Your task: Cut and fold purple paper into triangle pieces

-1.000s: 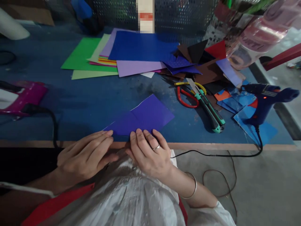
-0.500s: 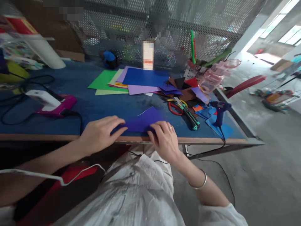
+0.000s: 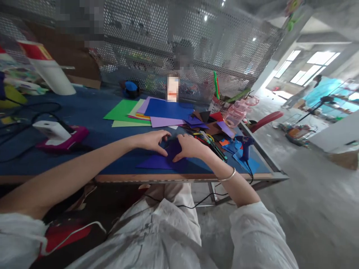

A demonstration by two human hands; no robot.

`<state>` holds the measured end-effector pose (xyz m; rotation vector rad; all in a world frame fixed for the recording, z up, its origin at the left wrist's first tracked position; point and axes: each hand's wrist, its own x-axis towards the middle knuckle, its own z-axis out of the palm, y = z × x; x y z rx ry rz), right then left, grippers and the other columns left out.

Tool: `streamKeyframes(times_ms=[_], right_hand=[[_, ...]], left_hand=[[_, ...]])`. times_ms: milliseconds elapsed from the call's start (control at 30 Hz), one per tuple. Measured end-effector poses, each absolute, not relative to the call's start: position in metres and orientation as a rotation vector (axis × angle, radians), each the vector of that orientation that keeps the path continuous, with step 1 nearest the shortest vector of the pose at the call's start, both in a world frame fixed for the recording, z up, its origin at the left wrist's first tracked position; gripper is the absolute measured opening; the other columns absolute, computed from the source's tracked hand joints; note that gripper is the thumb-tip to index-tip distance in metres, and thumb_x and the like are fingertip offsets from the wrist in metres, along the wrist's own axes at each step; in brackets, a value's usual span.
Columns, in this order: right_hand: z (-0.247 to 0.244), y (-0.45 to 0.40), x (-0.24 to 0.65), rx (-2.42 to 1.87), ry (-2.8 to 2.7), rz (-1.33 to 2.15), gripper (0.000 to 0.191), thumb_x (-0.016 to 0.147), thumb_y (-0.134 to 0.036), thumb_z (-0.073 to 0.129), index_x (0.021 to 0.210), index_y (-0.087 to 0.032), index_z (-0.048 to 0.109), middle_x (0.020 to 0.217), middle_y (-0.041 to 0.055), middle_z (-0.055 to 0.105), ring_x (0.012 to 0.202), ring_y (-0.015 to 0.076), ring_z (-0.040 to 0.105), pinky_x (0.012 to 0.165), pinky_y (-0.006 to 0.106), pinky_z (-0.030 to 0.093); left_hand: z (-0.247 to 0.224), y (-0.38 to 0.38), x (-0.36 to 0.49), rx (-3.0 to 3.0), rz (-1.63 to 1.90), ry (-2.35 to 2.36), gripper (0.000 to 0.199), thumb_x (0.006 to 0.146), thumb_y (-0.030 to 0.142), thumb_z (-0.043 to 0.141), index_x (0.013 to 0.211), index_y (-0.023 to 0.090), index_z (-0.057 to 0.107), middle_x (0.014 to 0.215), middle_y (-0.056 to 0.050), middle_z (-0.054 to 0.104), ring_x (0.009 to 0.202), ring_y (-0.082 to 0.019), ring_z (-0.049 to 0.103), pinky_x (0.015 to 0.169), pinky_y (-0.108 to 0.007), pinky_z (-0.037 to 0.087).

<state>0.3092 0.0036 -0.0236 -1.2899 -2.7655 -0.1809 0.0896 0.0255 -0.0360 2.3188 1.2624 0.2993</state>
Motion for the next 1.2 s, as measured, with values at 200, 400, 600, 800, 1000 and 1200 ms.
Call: streamKeyframes(times_ms=[200, 400, 600, 800, 1000, 1200], right_hand=[[-0.002, 0.040, 0.301, -1.142, -2.963, -0.104, 0.065, 0.073, -0.052, 0.087, 0.124, -0.013, 0.074, 0.110, 0.0047, 0.076, 0.098, 0.0183, 0.069, 0.075, 0.026, 0.048], [-0.013, 0.051, 0.306, -0.966, -3.003, 0.391, 0.060, 0.066, -0.033, 0.097, 0.118, -0.017, 0.072, 0.117, 0.0105, 0.069, 0.106, 0.0275, 0.062, 0.093, 0.040, 0.052], [-0.019, 0.056, 0.312, -0.979, -2.720, 0.683, 0.033, 0.065, -0.019, 0.092, 0.091, -0.019, 0.071, 0.089, 0.0027, 0.070, 0.085, 0.0221, 0.061, 0.078, 0.034, 0.047], [-0.018, 0.061, 0.309, -0.914, -2.233, 0.625, 0.040, 0.080, -0.043, 0.080, 0.109, -0.021, 0.064, 0.099, 0.0032, 0.070, 0.090, 0.0206, 0.063, 0.079, 0.033, 0.048], [-0.027, 0.062, 0.297, -0.951, -1.555, 0.769, 0.056, 0.081, -0.065, 0.074, 0.117, -0.027, 0.054, 0.101, 0.0024, 0.063, 0.091, 0.0173, 0.060, 0.075, 0.031, 0.049], [-0.037, 0.037, 0.275, -0.956, -1.654, 1.297, 0.056, 0.071, -0.068, 0.082, 0.099, -0.022, 0.066, 0.086, 0.0010, 0.068, 0.076, 0.0147, 0.061, 0.064, 0.027, 0.047]], left_hand=[[-0.047, 0.020, 0.085, 2.264, 0.485, 1.237, 0.061, 0.063, 0.051, 0.087, 0.111, 0.018, 0.068, 0.090, -0.004, 0.072, 0.079, -0.023, 0.066, 0.069, -0.032, 0.047], [-0.052, 0.025, 0.072, 2.050, 0.749, 1.229, 0.052, 0.084, 0.062, 0.066, 0.112, 0.018, 0.065, 0.103, -0.009, 0.074, 0.084, -0.022, 0.066, 0.074, -0.033, 0.051], [-0.048, 0.023, 0.072, 1.843, 0.756, 1.035, 0.072, 0.073, 0.064, 0.078, 0.124, 0.015, 0.066, 0.115, -0.013, 0.075, 0.097, -0.024, 0.072, 0.078, -0.034, 0.057], [-0.039, 0.021, 0.069, 1.600, 0.813, 0.947, 0.049, 0.055, 0.045, 0.097, 0.092, 0.017, 0.079, 0.093, -0.005, 0.080, 0.085, -0.023, 0.073, 0.081, -0.035, 0.058], [-0.044, 0.030, 0.065, 1.335, 1.172, 0.968, 0.053, 0.062, 0.050, 0.094, 0.101, 0.017, 0.078, 0.094, -0.006, 0.082, 0.075, -0.019, 0.074, 0.074, -0.033, 0.061], [-0.047, 0.030, 0.071, 1.229, 1.376, 0.934, 0.060, 0.064, 0.050, 0.094, 0.109, 0.016, 0.077, 0.112, -0.011, 0.081, 0.085, -0.021, 0.075, 0.078, -0.032, 0.061]])
